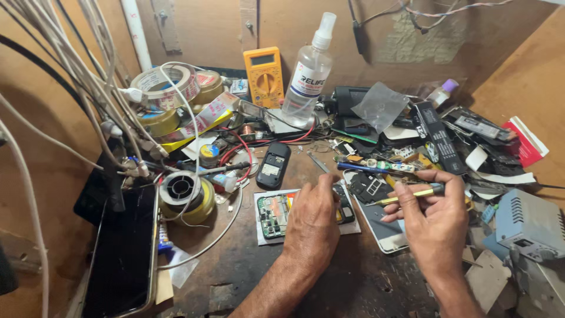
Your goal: The person uses a screwdriver to remove screws from a disassembled mobile phone on a cluttered workbench. They then handle a small black plastic component, turning it over and inspecting it before placing it back on the phone chassis.
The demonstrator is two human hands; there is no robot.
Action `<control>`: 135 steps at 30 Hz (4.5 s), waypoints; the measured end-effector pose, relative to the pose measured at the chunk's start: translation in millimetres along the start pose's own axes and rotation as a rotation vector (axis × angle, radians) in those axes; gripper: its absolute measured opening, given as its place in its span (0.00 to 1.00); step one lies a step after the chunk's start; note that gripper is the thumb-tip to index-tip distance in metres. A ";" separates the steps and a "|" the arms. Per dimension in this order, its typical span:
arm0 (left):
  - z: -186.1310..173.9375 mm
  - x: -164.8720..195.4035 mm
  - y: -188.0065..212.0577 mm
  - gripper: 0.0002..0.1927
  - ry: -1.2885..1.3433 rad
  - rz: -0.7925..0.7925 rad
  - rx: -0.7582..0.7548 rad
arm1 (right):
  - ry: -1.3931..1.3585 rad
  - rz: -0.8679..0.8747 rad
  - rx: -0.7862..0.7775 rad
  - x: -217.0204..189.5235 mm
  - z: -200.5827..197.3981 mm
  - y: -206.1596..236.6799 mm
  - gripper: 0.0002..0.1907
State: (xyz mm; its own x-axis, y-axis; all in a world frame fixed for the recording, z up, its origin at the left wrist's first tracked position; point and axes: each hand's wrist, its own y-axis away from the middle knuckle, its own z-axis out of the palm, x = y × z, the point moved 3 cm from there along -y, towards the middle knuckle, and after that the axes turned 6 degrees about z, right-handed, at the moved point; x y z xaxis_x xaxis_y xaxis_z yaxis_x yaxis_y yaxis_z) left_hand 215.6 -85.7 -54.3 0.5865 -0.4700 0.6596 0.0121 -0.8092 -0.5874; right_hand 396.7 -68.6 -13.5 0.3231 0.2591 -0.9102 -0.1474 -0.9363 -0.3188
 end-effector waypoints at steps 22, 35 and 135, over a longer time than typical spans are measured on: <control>14.6 -0.1 -14.3 0.20 -0.219 0.169 -0.030 | -0.011 0.067 0.002 15.4 -6.8 10.1 0.20; -8.2 -40.0 -8.6 0.26 1.060 -0.682 0.217 | -0.110 -0.041 0.033 14.4 -22.2 9.4 0.16; 16.0 -33.6 1.2 0.25 1.152 -0.845 0.294 | -0.066 -0.243 -0.128 -26.8 29.1 24.4 0.12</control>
State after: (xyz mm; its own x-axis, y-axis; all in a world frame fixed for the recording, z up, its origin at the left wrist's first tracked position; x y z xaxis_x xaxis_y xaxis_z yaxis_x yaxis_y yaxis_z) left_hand 208.9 -65.3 -84.7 -0.6379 -0.0315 0.7695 0.2617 -0.9486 0.1781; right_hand 357.3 -91.5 -4.6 0.2727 0.4902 -0.8279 0.0474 -0.8663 -0.4973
